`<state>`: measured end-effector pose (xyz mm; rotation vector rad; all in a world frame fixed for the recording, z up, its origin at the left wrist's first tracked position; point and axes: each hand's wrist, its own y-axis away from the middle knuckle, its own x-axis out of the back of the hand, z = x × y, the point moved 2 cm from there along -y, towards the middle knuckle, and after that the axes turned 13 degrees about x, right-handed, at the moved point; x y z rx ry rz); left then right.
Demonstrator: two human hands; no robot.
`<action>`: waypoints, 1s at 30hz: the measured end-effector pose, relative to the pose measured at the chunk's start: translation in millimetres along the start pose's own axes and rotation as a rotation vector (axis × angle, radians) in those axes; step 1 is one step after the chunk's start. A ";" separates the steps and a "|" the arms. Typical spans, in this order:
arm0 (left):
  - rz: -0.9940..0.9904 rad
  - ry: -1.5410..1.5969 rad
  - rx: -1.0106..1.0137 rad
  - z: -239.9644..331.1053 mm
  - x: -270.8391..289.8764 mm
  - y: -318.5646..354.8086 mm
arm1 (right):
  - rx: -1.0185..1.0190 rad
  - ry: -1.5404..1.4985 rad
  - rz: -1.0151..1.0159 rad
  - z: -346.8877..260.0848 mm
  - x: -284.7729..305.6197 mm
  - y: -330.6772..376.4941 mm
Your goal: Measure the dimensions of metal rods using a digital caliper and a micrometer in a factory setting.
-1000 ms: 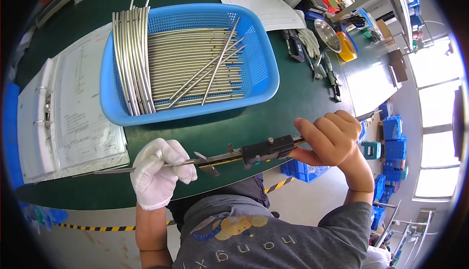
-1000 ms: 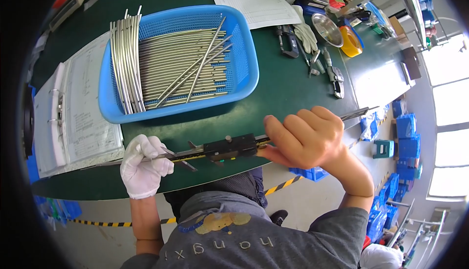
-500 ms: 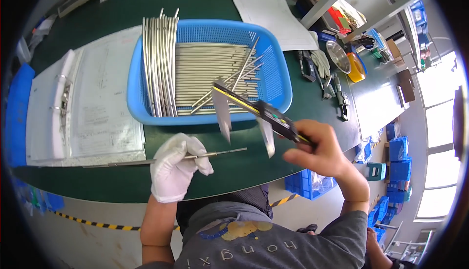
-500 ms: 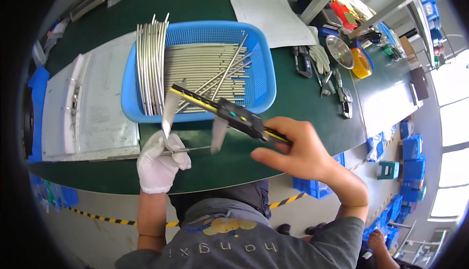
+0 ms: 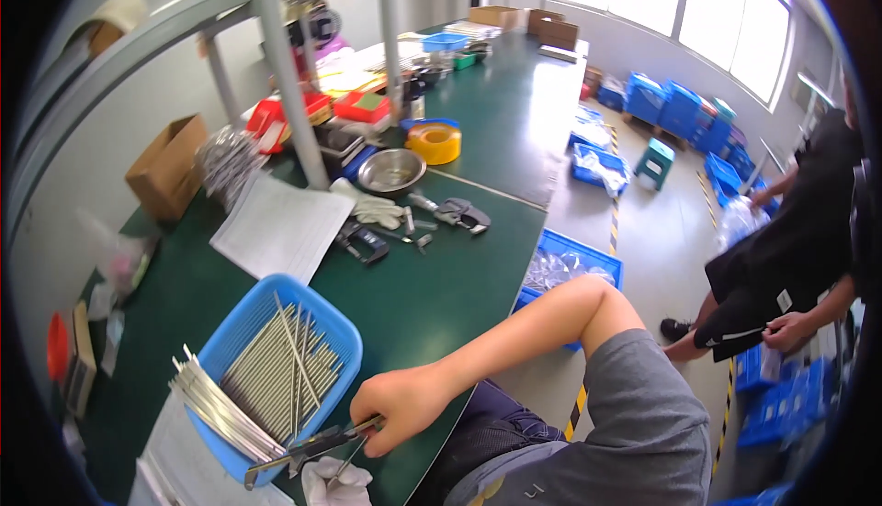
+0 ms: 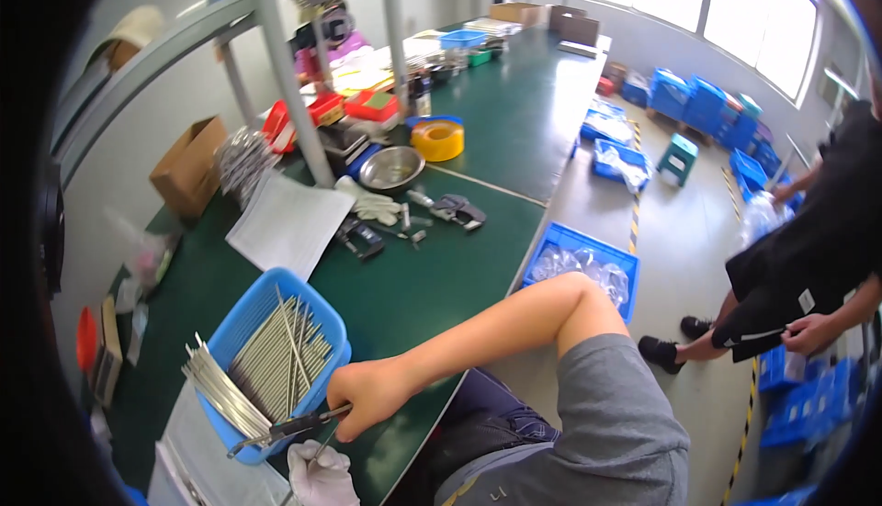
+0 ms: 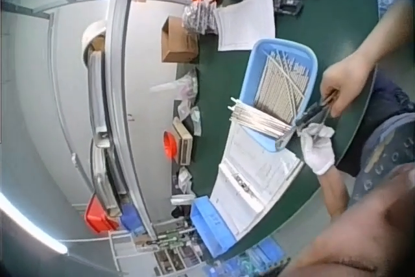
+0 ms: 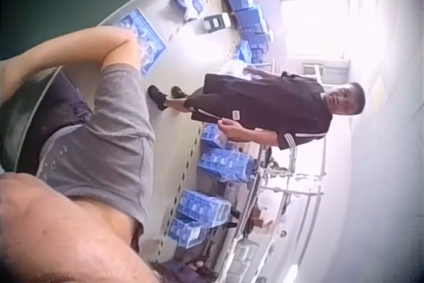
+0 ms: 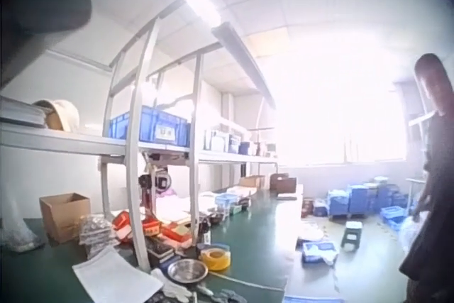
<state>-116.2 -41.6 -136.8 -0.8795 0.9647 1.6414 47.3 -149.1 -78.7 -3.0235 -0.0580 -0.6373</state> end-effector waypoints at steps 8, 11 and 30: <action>0.126 -0.112 -0.118 5.9 10.3 2.1 | 0.096 -0.060 0.031 -1.1 0.3 -2.8; 0.161 -0.276 -0.385 9.6 5.4 -6.1 | 0.190 -0.012 0.167 -6.9 16.2 13.7; 0.382 0.021 -0.417 -28.5 -30.0 -12.3 | 0.026 0.016 0.320 -28.4 1.8 17.1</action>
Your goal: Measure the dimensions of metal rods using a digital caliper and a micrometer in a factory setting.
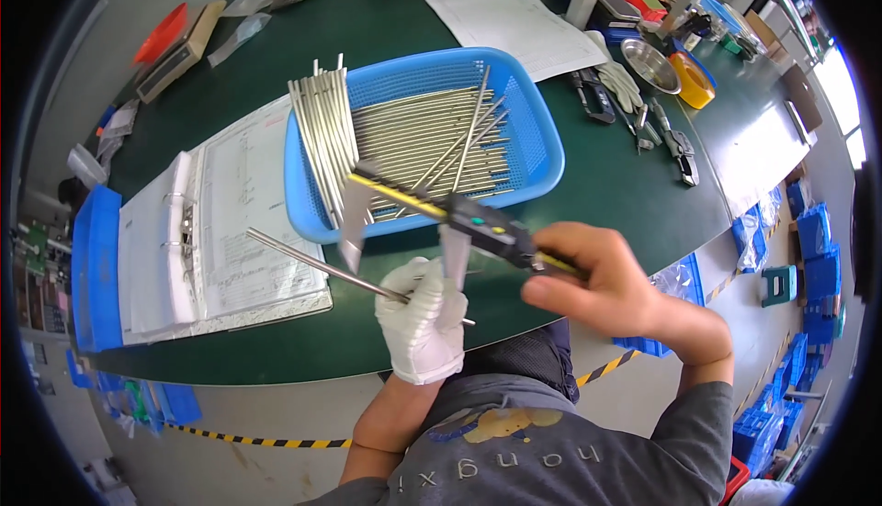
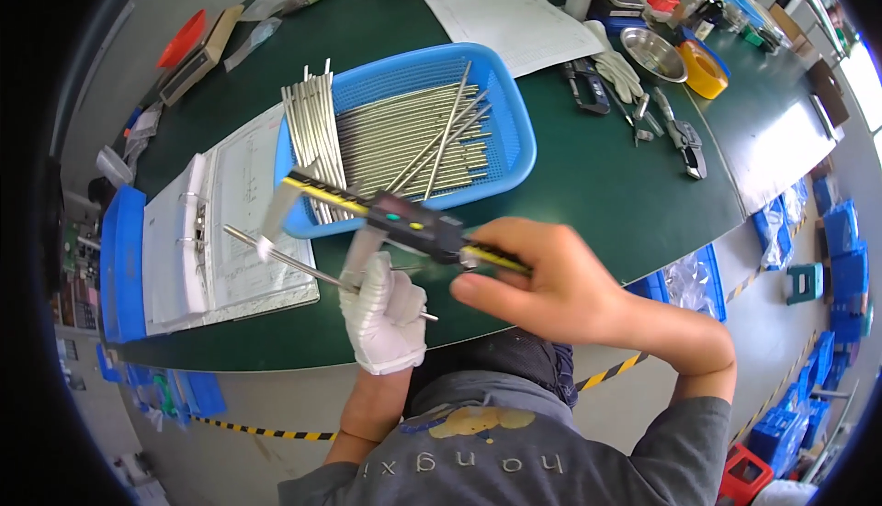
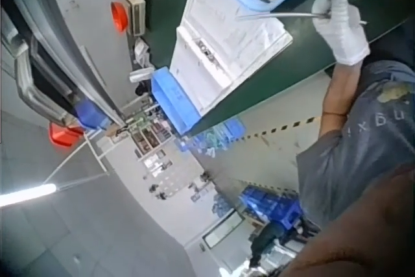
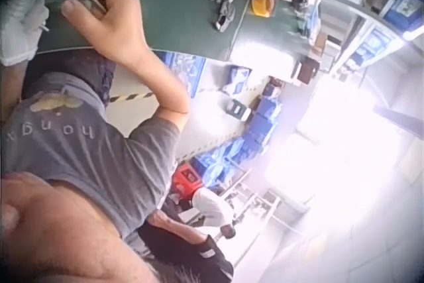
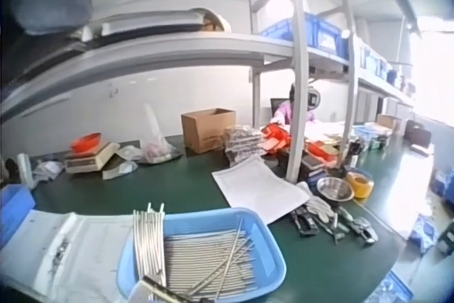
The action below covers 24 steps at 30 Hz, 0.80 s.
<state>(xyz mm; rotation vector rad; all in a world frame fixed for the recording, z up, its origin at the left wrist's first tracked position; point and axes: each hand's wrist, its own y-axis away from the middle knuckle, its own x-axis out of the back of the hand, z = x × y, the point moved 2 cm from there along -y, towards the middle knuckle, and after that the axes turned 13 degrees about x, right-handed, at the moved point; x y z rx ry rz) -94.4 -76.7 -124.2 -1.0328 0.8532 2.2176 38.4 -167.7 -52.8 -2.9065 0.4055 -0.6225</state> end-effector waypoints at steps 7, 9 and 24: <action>0.010 -0.086 -0.013 18.3 -0.1 5.6 | 0.361 0.787 0.092 -4.5 20.5 6.4; 0.055 -0.116 0.035 17.8 -0.6 7.4 | 0.389 0.845 0.079 -5.1 18.1 6.0; 0.038 -0.042 0.046 20.8 -3.3 15.1 | 0.482 0.994 0.055 -1.0 11.7 10.0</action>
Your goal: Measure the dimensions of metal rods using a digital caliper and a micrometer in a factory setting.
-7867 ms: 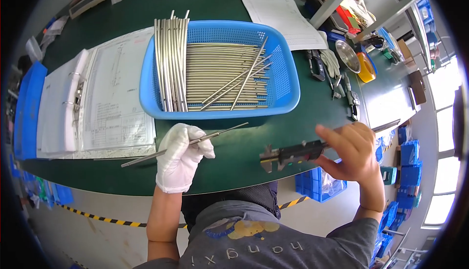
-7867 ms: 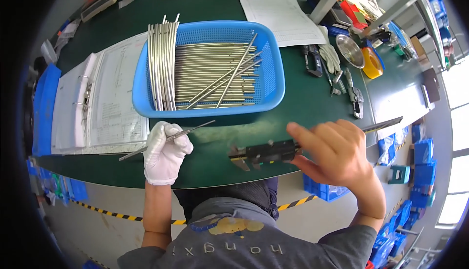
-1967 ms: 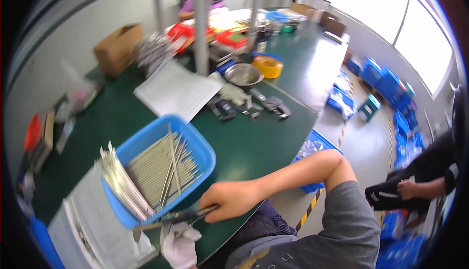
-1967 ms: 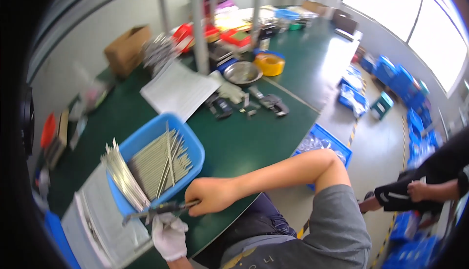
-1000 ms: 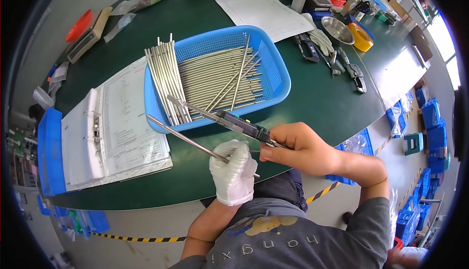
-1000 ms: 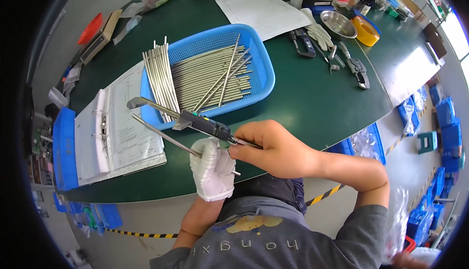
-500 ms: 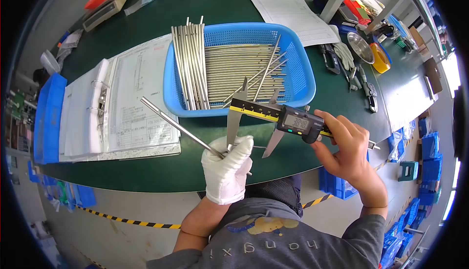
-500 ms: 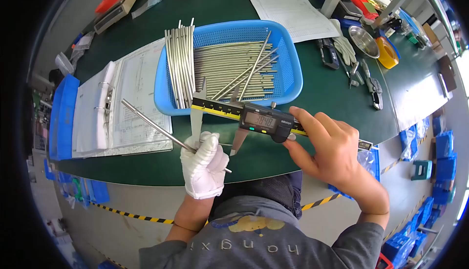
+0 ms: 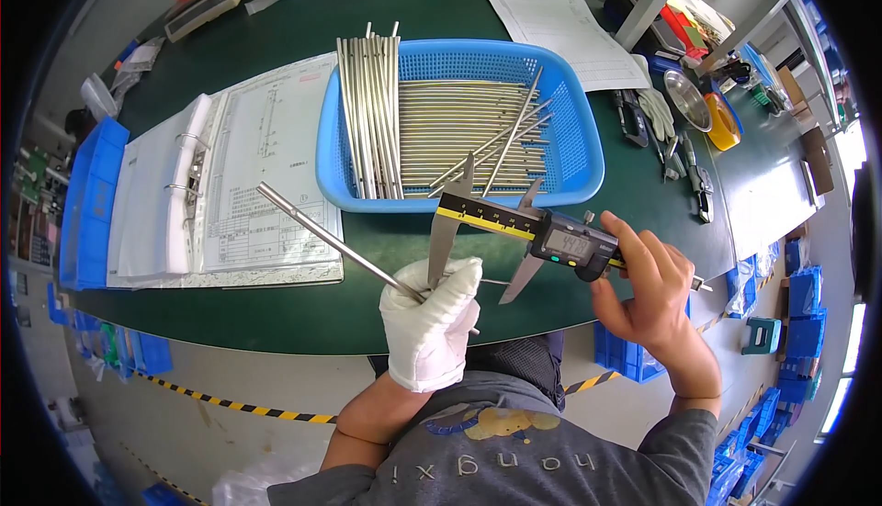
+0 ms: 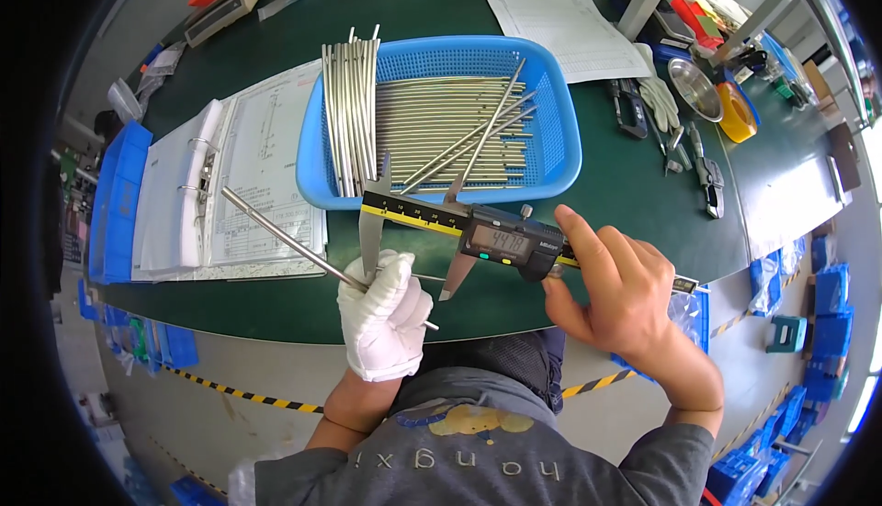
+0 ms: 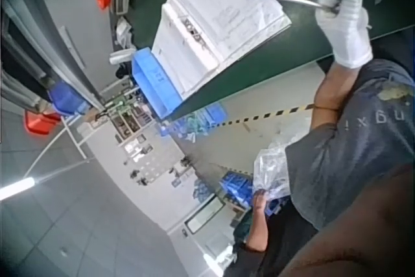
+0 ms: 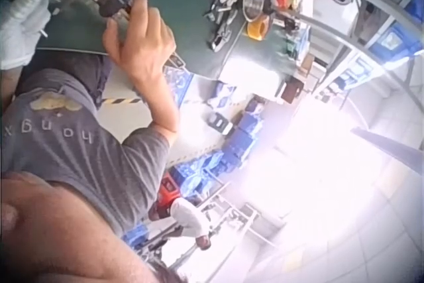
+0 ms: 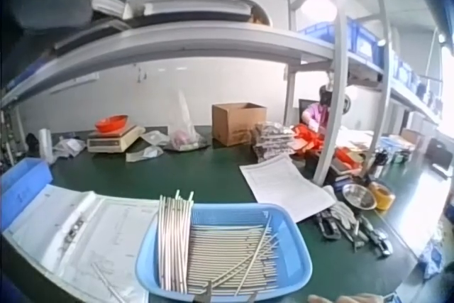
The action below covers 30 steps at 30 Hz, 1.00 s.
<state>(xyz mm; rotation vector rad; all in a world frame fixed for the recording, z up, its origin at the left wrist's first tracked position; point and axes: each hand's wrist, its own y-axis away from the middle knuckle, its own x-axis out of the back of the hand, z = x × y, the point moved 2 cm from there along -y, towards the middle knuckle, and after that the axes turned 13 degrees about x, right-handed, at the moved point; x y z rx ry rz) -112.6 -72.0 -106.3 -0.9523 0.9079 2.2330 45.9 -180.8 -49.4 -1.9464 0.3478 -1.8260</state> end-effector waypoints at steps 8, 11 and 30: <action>0.009 -0.002 0.003 0.8 0.4 -0.7 | 0.014 0.019 0.012 4.4 -1.4 2.8; 0.019 -0.009 -0.013 1.5 0.7 -1.2 | 0.023 0.034 0.020 1.1 -3.5 0.8; 0.073 0.033 -0.055 3.7 -4.7 -2.4 | 0.059 0.040 0.051 3.9 -11.0 3.6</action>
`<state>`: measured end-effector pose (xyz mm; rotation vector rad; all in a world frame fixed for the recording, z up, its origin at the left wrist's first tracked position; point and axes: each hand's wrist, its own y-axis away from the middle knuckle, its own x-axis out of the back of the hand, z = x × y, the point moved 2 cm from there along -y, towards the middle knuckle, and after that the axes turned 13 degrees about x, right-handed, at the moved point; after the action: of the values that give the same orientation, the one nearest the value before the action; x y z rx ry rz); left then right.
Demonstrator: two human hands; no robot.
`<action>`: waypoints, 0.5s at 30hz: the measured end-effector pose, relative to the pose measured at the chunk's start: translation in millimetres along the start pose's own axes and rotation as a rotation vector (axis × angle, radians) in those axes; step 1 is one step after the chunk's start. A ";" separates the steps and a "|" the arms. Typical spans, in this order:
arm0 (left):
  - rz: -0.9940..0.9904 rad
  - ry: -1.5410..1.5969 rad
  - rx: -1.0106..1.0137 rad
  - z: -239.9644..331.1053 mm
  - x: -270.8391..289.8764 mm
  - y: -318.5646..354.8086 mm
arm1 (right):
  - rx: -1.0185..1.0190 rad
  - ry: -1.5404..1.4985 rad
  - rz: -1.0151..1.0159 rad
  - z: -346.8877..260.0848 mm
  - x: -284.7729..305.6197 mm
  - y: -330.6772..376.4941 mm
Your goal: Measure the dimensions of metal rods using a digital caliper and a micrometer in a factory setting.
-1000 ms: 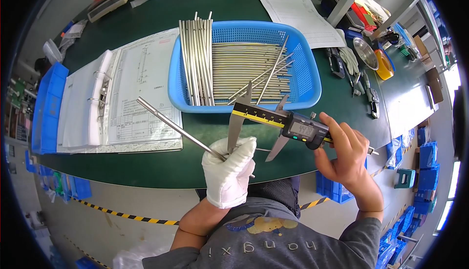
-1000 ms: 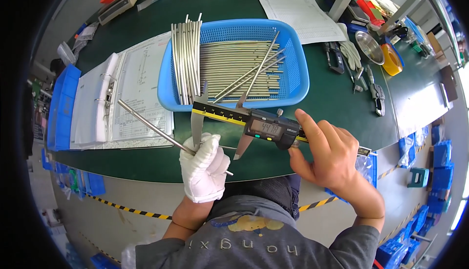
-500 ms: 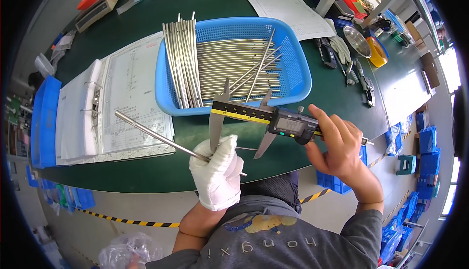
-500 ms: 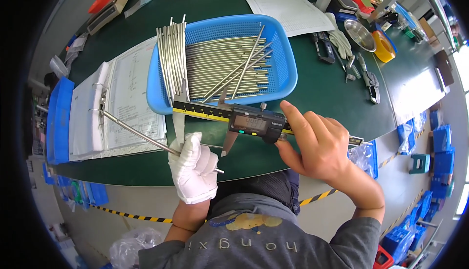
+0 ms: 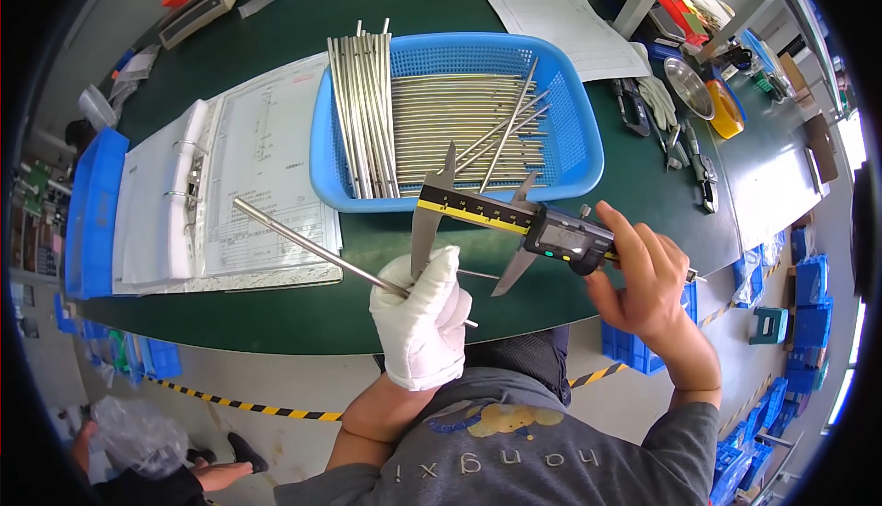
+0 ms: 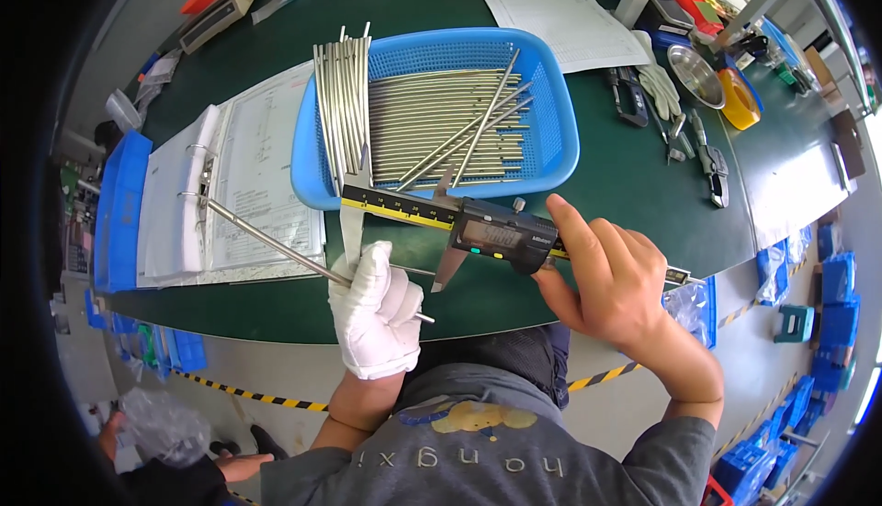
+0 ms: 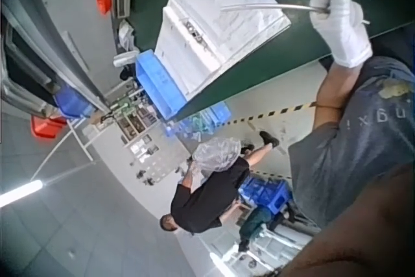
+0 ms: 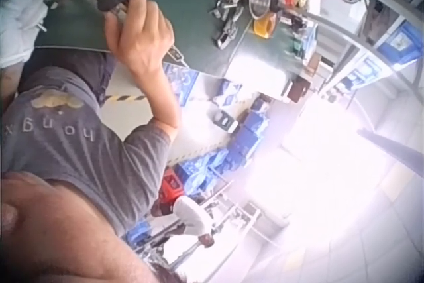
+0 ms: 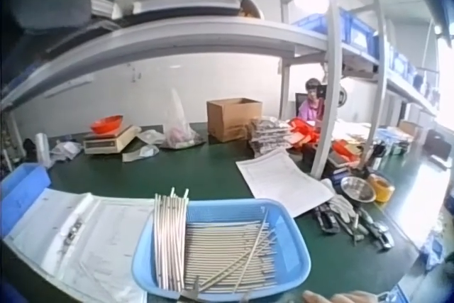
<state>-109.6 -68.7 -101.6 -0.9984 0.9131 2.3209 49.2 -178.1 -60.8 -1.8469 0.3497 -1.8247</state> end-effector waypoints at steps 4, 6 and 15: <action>-0.011 0.014 -0.031 1.0 -1.2 1.3 | -0.011 0.005 0.002 -1.0 1.3 -1.3; -0.013 0.001 -0.025 1.3 0.8 2.9 | -0.019 0.012 0.005 -1.2 1.2 -2.3; -0.039 -0.043 -0.057 -0.8 7.3 -2.2 | -0.024 0.021 0.064 5.0 -0.2 -3.4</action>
<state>-112.5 -66.8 -108.5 -0.9769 0.8084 2.3383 53.5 -174.3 -59.0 -1.8129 0.4355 -1.8061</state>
